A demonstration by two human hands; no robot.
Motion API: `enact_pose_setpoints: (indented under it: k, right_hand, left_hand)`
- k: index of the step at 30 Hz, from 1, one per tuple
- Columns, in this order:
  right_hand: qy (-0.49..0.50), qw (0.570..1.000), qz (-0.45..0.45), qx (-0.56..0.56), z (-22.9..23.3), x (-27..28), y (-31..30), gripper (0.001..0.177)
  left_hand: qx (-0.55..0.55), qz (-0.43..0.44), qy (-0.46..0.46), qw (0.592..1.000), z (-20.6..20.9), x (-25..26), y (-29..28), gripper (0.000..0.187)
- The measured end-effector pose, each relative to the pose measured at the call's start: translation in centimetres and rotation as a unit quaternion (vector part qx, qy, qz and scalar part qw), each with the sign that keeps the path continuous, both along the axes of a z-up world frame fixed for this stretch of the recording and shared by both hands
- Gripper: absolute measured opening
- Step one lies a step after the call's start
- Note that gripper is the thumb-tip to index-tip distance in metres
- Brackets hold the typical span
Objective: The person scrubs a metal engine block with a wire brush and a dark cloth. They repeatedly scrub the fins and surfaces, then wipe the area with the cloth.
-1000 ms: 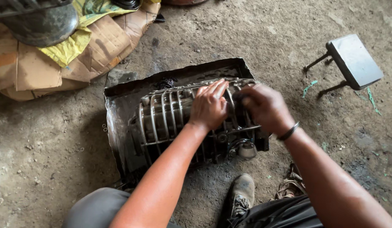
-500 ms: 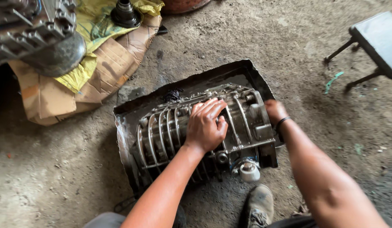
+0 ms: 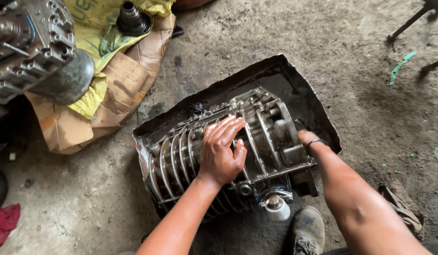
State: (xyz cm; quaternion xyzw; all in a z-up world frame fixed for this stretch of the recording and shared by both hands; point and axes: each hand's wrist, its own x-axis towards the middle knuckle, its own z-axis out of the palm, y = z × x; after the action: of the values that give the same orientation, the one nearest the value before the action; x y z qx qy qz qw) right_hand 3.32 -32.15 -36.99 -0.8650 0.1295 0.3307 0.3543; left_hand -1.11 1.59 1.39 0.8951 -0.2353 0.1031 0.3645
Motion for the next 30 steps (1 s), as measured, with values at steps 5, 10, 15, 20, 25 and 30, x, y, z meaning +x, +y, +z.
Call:
enact_pose_setpoints:
  k: [5,10,15,20,25,30]
  right_hand:
    - [-0.211,0.935,0.035,-0.283,-0.5,-2.2,0.7,0.034]
    - [0.051,0.985,-0.103,0.130,-0.5,-1.8,0.4,0.032]
    - [-0.162,0.957,0.037,-0.239,-0.6,-1.1,-0.7,0.031]
    - [-0.087,0.989,-0.109,-0.042,-1.1,-5.3,2.0,0.030]
    - [0.001,0.890,-0.334,0.310,0.9,-4.5,0.6,0.029]
    - [-0.063,0.928,-0.212,0.300,10.8,1.4,-2.4,0.028]
  left_hand:
    - [-0.008,0.001,0.004,1.000,0.1,0.1,0.0,0.040]
    - [-0.004,0.005,-0.006,1.000,0.3,0.2,-0.4,0.038]
    - [-0.002,0.004,-0.010,1.000,-0.5,0.4,0.0,0.038]
    - [0.005,0.012,-0.001,1.000,-1.1,0.5,-0.1,0.039]
    - [0.005,0.013,-0.007,1.000,-1.5,0.6,-0.1,0.038]
    - [-0.005,0.011,-0.012,1.000,-1.1,1.1,-0.1,0.037]
